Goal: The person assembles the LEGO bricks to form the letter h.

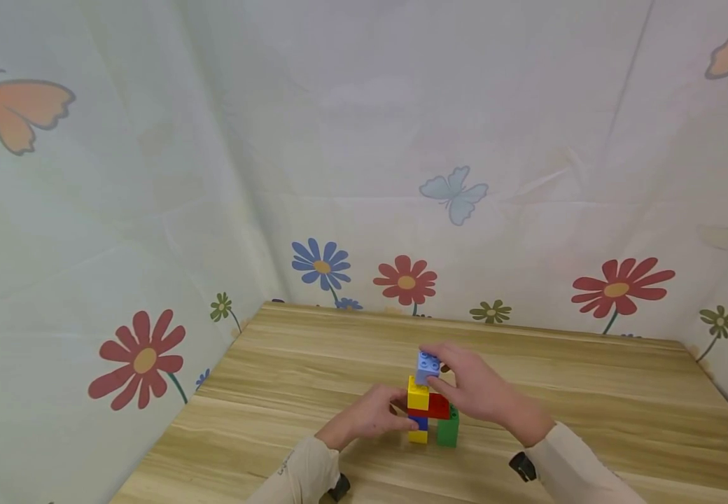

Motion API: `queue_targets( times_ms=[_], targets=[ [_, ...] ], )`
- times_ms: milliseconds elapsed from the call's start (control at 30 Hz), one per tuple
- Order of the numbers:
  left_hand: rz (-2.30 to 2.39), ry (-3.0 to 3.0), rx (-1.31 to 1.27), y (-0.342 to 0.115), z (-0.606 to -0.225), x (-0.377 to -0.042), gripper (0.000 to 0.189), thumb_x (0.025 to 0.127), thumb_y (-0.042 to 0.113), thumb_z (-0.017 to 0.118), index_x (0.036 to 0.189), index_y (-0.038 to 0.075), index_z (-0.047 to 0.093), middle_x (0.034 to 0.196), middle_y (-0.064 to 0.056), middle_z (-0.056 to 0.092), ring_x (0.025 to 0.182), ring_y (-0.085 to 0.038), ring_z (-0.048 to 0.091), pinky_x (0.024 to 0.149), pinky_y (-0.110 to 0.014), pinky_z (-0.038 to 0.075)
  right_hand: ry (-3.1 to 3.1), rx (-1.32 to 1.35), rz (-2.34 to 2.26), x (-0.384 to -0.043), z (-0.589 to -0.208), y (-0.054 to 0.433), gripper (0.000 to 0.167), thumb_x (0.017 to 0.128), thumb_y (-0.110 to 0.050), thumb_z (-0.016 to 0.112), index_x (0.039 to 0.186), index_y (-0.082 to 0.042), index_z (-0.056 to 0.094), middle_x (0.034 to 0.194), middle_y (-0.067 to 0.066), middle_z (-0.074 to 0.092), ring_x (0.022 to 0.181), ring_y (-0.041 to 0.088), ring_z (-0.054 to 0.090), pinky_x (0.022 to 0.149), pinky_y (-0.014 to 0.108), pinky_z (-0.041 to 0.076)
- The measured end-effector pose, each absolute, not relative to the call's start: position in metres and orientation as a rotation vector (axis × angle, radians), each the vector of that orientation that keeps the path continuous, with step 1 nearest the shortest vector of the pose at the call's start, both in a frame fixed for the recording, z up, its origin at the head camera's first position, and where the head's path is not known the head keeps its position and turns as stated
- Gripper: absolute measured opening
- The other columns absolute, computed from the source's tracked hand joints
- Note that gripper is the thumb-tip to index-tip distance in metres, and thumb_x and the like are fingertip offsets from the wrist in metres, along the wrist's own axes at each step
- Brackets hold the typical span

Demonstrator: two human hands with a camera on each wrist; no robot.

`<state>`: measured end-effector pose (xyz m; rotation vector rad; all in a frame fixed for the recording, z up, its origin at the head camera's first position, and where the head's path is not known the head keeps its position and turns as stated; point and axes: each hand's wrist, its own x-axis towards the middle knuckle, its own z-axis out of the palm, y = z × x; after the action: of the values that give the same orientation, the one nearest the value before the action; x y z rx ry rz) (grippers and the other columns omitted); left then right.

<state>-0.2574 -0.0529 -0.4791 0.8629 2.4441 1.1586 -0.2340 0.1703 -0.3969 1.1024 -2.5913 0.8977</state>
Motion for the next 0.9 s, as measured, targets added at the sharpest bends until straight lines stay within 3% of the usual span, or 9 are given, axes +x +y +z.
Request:
queue_targets(
  times_ms=[400, 667, 900],
  targets=[
    [1.136, 2.469, 0.877, -0.0525, -0.4789, -0.2564, 0.028, 0.084, 0.027, 0.072, 0.109, 0.016, 0.066, 0.097, 0.014, 0.065, 0.088, -0.003, 0.06, 0.082, -0.021, 0.047, -2.62, 1.101, 0.942, -0.2315, -0.3981, 0.1661, 0.05, 0.089, -0.015, 0.067, 0.134, -0.007, 0.047, 0.111, -0.003, 0.057, 0.092, 0.009, 0.056, 0.079, 0.025, 0.051],
    [1.134, 2.474, 0.888, -0.0525, -0.4798, -0.2575, 0.028, 0.084, 0.027, 0.073, 0.108, 0.015, 0.066, 0.096, 0.014, 0.065, 0.087, -0.002, 0.059, 0.081, -0.021, 0.047, -2.632, 1.121, 0.998, -0.2311, -0.3994, 0.1649, 0.05, 0.091, -0.018, 0.065, 0.136, -0.007, 0.046, 0.111, -0.004, 0.056, 0.091, 0.009, 0.056, 0.079, 0.036, 0.053],
    [1.156, 2.459, 0.876, -0.0531, -0.4802, -0.2578, 0.028, 0.084, 0.027, 0.073, 0.109, 0.015, 0.066, 0.096, 0.014, 0.065, 0.087, -0.001, 0.059, 0.081, -0.022, 0.047, -2.625, 1.12, 0.991, -0.2309, -0.4014, 0.1632, 0.051, 0.09, -0.019, 0.066, 0.136, -0.007, 0.046, 0.111, -0.004, 0.057, 0.09, 0.008, 0.056, 0.078, 0.036, 0.053]
  ],
)
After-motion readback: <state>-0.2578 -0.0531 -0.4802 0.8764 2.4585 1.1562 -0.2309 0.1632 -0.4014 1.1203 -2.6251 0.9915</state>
